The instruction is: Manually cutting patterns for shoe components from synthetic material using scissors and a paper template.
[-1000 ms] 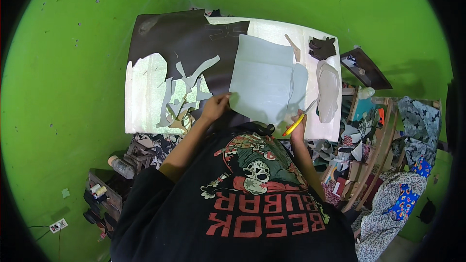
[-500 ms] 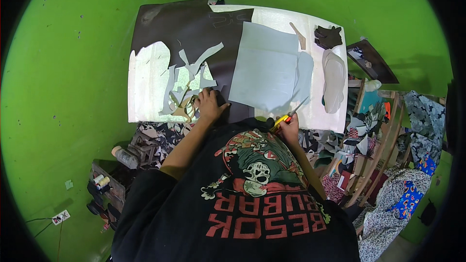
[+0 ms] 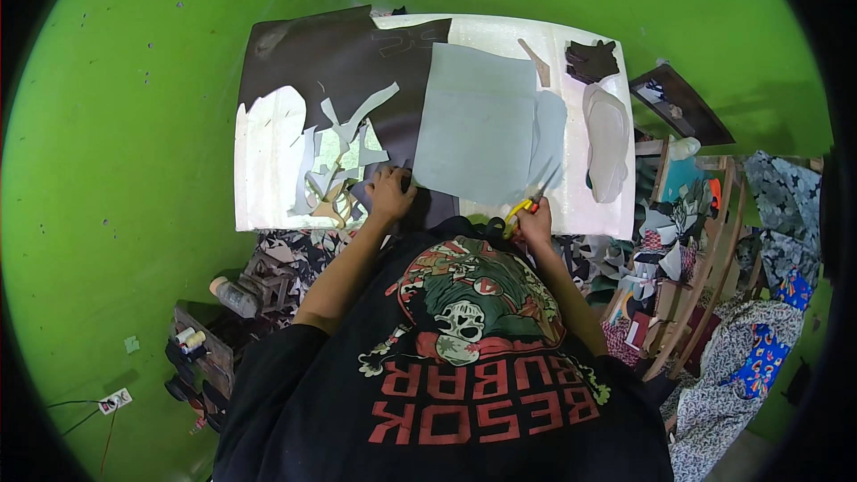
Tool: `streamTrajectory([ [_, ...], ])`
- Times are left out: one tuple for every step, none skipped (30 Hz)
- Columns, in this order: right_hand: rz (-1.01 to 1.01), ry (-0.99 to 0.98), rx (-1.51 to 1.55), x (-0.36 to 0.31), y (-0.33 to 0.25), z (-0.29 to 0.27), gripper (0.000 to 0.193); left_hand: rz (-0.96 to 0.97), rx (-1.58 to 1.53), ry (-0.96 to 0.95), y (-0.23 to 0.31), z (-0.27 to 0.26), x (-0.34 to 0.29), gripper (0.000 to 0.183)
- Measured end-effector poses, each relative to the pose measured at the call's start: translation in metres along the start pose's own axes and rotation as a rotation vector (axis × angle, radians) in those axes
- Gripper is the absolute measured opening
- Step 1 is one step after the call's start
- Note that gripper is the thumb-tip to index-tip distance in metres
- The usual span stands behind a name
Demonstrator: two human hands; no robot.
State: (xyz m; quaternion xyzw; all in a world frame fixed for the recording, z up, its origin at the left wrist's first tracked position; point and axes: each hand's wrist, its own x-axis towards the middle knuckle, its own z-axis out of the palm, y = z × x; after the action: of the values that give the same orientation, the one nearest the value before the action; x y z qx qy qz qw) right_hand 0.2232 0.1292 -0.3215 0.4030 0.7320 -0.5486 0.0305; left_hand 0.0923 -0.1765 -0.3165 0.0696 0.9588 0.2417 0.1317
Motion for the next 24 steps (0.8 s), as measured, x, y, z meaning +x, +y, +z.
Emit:
streamTrajectory([
  [0.015, -0.025, 0.012, 0.002, -0.006, -0.001, 0.033, 0.008, 0.001, 0.005, 0.005, 0.002, 0.002, 0.036],
  [-0.068, -0.036, 0.007, 0.008, 0.001, 0.002, 0.028, -0.095, -0.052, 0.006, 0.01, 0.004, 0.004, 0.035],
  [-0.076, -0.032, 0.012, 0.015, 0.01, 0.006, 0.028, -0.198, -0.106, 0.009, 0.015, 0.005, 0.006, 0.035],
  [-0.131, -0.063, -0.056, 0.028, 0.029, 0.01, 0.028, -0.178, -0.107, 0.012, 0.022, 0.002, 0.012, 0.035],
  [-0.189, -0.101, -0.127, 0.039, 0.042, 0.012, 0.027, -0.16, -0.051, -0.056, 0.027, -0.003, 0.016, 0.033],
  [-0.213, -0.15, -0.086, 0.043, 0.046, 0.015, 0.027, -0.146, 0.006, -0.121, 0.029, -0.005, 0.018, 0.032],
  [-0.222, -0.149, -0.084, 0.042, 0.045, 0.015, 0.027, -0.143, 0.004, -0.113, 0.03, -0.005, 0.018, 0.032],
  [-0.243, -0.171, -0.009, 0.038, 0.045, 0.015, 0.027, -0.103, -0.23, -0.083, 0.031, -0.004, 0.018, 0.031],
  [-0.265, -0.193, 0.067, 0.037, 0.044, 0.012, 0.027, -0.06, -0.465, -0.054, 0.031, -0.004, 0.018, 0.029],
  [-0.294, -0.163, -0.011, 0.042, 0.047, 0.011, 0.029, -0.057, -0.468, -0.045, 0.026, -0.002, 0.017, 0.029],
  [-0.307, -0.17, -0.012, 0.044, 0.044, 0.009, 0.029, 0.024, -0.475, -0.011, 0.016, 0.002, 0.016, 0.028],
  [-0.321, -0.204, 0.023, 0.045, 0.041, 0.007, 0.031, 0.105, -0.48, 0.023, 0.005, 0.005, 0.014, 0.028],
  [-0.324, -0.216, 0.059, 0.045, 0.042, 0.0, 0.033, 0.118, -0.484, 0.017, 0.008, 0.005, 0.009, 0.028],
  [-0.324, -0.198, 0.063, 0.04, 0.037, -0.005, 0.033, -0.01, -0.619, 0.002, 0.011, 0.003, 0.0, 0.028],
  [-0.297, -0.193, 0.124, 0.034, 0.033, -0.008, 0.035, -0.142, -0.751, -0.016, 0.014, 0.001, -0.008, 0.029],
  [-0.278, -0.209, 0.184, 0.027, 0.022, -0.01, 0.037, -0.233, -0.872, 0.063, -0.001, 0.007, -0.016, 0.029],
  [-0.28, -0.2, 0.186, 0.025, 0.018, -0.014, 0.037, -0.32, -0.993, 0.129, -0.007, 0.01, -0.019, 0.029],
  [-0.286, -0.243, 0.213, 0.024, 0.015, -0.018, 0.039, -0.468, -1.136, 0.145, -0.014, 0.012, -0.025, 0.025],
  [-0.29, -0.294, 0.237, 0.021, 0.014, -0.021, 0.042, -0.467, -1.136, 0.143, -0.022, 0.013, -0.027, 0.025],
  [-0.291, -0.3, 0.236, 0.022, 0.015, -0.022, 0.042, -0.458, -1.461, 0.108, -0.033, 0.015, -0.028, 0.025],
  [-0.301, -0.311, 0.334, 0.024, 0.015, -0.023, 0.044, -0.439, -1.786, 0.071, -0.041, 0.019, -0.03, 0.027],
  [-0.308, -0.295, 0.432, 0.027, 0.023, -0.026, 0.047, -0.505, -1.847, 0.012, -0.017, 0.012, -0.025, 0.036],
  [-0.305, -0.293, 0.433, 0.03, 0.027, -0.027, 0.047, -0.508, -1.846, 0.009, 0.0, 0.011, -0.023, 0.036],
  [-0.326, -0.335, 0.391, 0.035, 0.03, -0.026, 0.051, -0.546, -1.67, 0.043, 0.012, 0.014, -0.025, 0.042],
])
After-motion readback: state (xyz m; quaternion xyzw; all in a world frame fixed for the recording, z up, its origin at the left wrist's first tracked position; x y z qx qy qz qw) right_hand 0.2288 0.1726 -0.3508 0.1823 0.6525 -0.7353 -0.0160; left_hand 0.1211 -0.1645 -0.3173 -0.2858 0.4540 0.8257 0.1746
